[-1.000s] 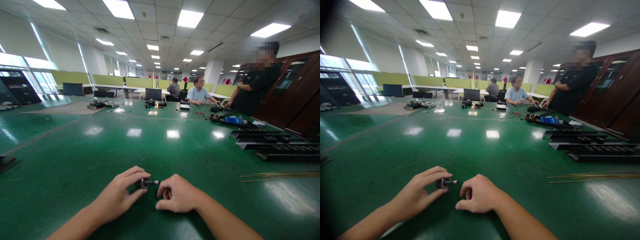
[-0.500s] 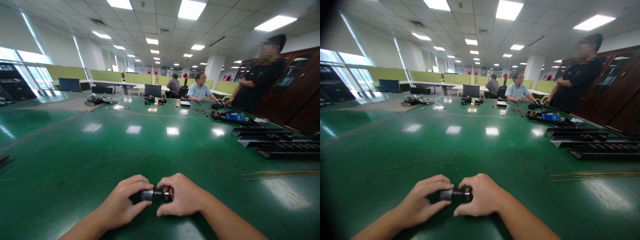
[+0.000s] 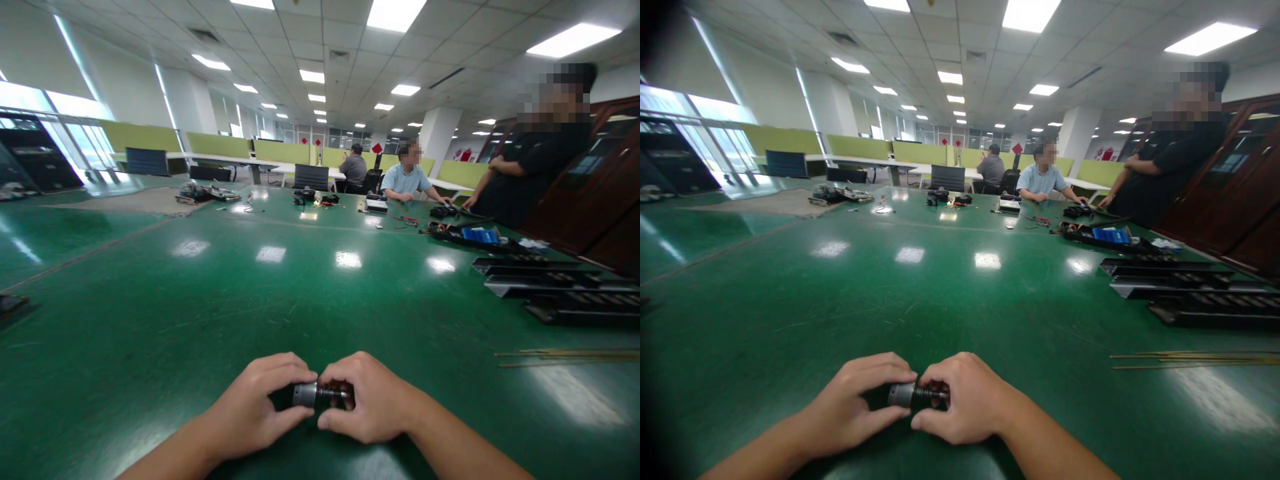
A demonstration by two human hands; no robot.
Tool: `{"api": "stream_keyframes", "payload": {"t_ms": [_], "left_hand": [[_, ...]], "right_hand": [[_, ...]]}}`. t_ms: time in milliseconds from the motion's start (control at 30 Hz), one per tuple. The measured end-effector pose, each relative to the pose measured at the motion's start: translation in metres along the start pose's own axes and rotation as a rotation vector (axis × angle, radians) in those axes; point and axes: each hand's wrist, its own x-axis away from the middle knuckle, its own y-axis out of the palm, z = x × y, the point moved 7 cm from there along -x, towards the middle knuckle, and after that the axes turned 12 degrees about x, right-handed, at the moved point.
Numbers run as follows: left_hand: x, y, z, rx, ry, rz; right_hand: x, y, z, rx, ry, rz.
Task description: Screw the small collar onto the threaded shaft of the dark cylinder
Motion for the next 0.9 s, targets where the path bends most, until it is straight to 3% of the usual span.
{"api": "stream_keyframes", "payload": {"t_ms": [467,900], "left_hand": [[-0.0017,0.0005,0.0037,0.018,-0.022,0.076],[-0.0013,-0.0017,0.0055,-0.03,-0.009,0.076]], "right_hand": [[-0.0012,0.0005,-0.0052,0.076,-0.062,0.013],[-0.0006,-0.0022,-0.0058,0.101,-0.069,0.018]]}}
